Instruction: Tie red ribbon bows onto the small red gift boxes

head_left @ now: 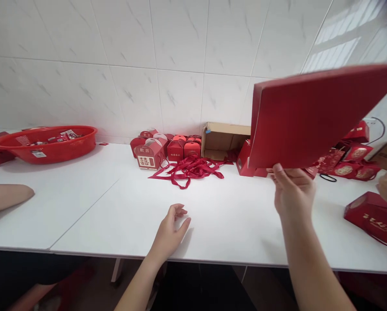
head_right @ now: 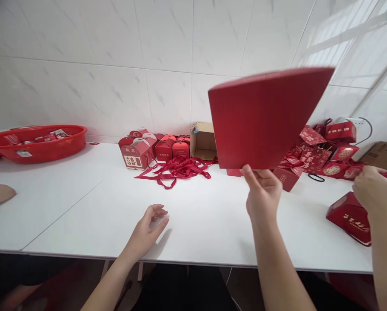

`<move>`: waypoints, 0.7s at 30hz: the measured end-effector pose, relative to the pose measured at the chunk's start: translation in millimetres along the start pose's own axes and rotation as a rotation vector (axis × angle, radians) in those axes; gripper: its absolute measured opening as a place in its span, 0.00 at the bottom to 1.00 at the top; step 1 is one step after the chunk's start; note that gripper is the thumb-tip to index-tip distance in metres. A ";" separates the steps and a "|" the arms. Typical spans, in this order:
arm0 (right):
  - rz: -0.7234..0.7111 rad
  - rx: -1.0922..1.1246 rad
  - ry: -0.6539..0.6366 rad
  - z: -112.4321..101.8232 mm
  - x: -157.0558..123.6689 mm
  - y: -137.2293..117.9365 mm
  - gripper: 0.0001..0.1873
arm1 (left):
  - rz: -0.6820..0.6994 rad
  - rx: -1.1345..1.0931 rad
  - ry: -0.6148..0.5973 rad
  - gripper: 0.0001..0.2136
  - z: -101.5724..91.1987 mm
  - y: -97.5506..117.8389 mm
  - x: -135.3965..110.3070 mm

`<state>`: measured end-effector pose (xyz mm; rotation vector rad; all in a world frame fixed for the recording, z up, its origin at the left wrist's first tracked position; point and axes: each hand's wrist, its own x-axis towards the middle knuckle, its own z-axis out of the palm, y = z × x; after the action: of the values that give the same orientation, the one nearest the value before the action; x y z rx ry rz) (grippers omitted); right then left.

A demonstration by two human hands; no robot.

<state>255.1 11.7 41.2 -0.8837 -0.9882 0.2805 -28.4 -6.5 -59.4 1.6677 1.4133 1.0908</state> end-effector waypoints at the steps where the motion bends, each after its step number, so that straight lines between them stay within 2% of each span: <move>1: 0.029 0.002 -0.009 1.9 -7.4 6.7 0.12 | 0.001 -0.004 0.003 0.16 -0.2 -0.4 0.0; 5: 0.074 -0.040 -0.088 6.6 -29.6 16.6 0.12 | 0.023 -0.013 0.022 0.16 -0.8 -1.2 0.0; 8: -0.004 -0.159 -0.185 8.1 -36.1 13.6 0.13 | 0.016 -0.013 0.030 0.16 -1.2 -1.4 -0.2; 15: -0.299 -0.432 -0.388 6.8 -28.3 -13.6 0.05 | 0.003 -0.083 0.050 0.15 -1.4 -4.5 0.9; 18: -0.307 -0.605 -0.567 1.2 -22.3 -23.4 0.05 | -0.004 -0.120 0.072 0.14 -1.6 -4.2 1.3; 21: -0.278 -0.696 -0.592 -3.3 -18.3 -23.6 0.05 | -0.005 -0.124 0.081 0.13 -1.9 -3.9 1.2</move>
<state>243.7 -15.5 47.1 -1.3049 -1.8016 -0.0629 -31.6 -4.7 -61.9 1.5464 1.3705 1.2299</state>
